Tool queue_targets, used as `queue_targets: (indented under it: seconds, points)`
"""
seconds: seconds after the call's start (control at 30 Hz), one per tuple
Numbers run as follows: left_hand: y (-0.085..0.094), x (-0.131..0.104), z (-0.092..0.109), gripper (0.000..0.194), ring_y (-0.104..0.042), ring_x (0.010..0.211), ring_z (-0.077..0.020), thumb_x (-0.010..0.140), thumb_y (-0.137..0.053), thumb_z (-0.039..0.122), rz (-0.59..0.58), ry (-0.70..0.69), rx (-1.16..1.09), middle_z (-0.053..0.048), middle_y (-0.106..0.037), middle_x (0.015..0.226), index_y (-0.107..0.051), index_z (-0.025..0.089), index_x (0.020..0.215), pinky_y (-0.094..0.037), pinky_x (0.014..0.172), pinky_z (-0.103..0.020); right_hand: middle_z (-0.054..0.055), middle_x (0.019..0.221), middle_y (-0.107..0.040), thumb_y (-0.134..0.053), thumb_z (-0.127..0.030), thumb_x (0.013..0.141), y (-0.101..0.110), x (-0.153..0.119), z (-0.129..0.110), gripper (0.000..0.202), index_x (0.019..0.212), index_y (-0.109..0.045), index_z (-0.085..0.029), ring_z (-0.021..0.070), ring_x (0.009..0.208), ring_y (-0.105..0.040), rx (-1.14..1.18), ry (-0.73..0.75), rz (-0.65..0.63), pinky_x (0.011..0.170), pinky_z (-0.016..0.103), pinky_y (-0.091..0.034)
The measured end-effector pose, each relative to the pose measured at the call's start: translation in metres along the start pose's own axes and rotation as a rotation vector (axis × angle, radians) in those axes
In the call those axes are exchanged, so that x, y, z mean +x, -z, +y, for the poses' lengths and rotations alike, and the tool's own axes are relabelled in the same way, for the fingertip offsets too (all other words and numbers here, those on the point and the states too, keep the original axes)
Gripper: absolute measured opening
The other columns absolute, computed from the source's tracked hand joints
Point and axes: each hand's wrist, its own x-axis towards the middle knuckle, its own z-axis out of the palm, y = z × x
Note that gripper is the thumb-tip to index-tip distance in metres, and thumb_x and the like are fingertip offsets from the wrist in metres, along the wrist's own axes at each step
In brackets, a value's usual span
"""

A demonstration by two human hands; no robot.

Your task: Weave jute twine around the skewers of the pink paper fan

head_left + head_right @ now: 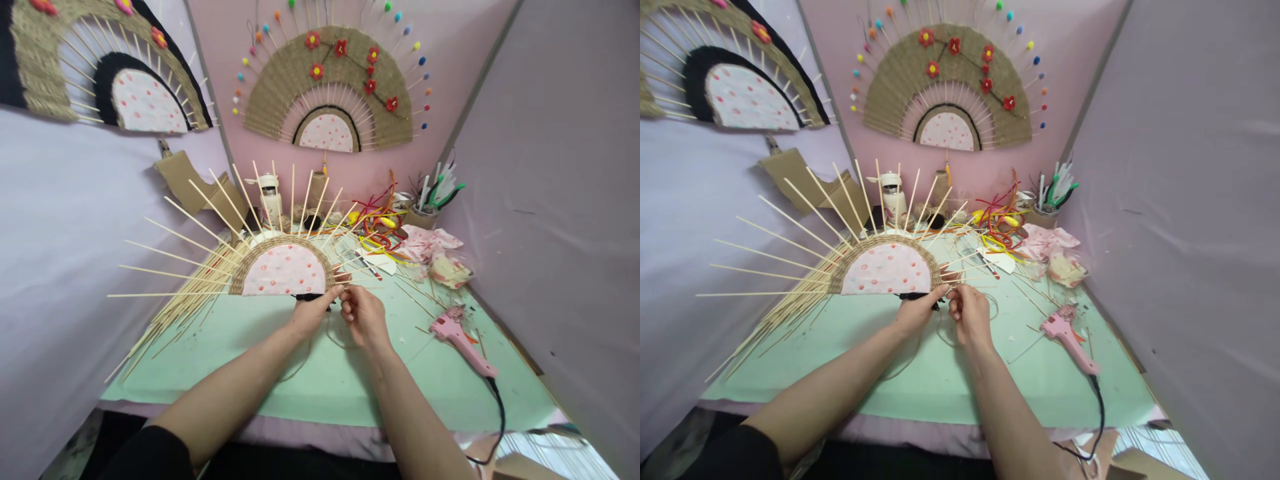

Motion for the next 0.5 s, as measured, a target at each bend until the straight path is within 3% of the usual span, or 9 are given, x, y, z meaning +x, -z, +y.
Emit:
queue_targets:
  seconds: [0.27,0.37,0.5]
  points:
    - [-0.0007,0.0085,0.0074,0.039,-0.064,0.105,-0.0196,0.068,-0.078,0.025,0.05,0.032,-0.283,-0.004,-0.073,0.103,-0.067,0.022,0.106,-0.039,0.104,-0.039,0.003,0.062,-0.066,-0.06,-0.051,0.072,0.002,-0.0035,-0.0069,0.037,0.082,-0.065,-0.016,0.0081,0.039,-0.043,0.121,-0.133,-0.1,0.035,0.019,-0.027]
    - [-0.001,0.0092,0.0089,0.039,-0.063,0.105,-0.0192,0.068,-0.078,0.023,0.056,0.04,-0.303,-0.005,-0.073,0.103,-0.067,0.02,0.105,-0.038,0.105,-0.038,0.0,0.062,-0.062,-0.067,-0.047,0.068,0.0028,-0.0026,-0.0058,0.032,0.08,-0.065,-0.017,0.0069,0.041,-0.043,0.153,-0.116,-0.065,0.036,0.019,-0.029]
    - [0.0005,0.0088,0.0062,0.034,-0.063,0.105,-0.0203,0.071,-0.076,0.025,0.01,0.025,-0.248,-0.005,-0.072,0.106,-0.069,0.021,0.104,-0.04,0.103,-0.038,-0.004,0.062,-0.057,-0.074,-0.03,0.061,0.0023,-0.002,-0.0022,0.019,0.071,-0.065,-0.016,0.0051,0.046,-0.042,0.15,-0.109,-0.063,0.038,0.018,-0.029]
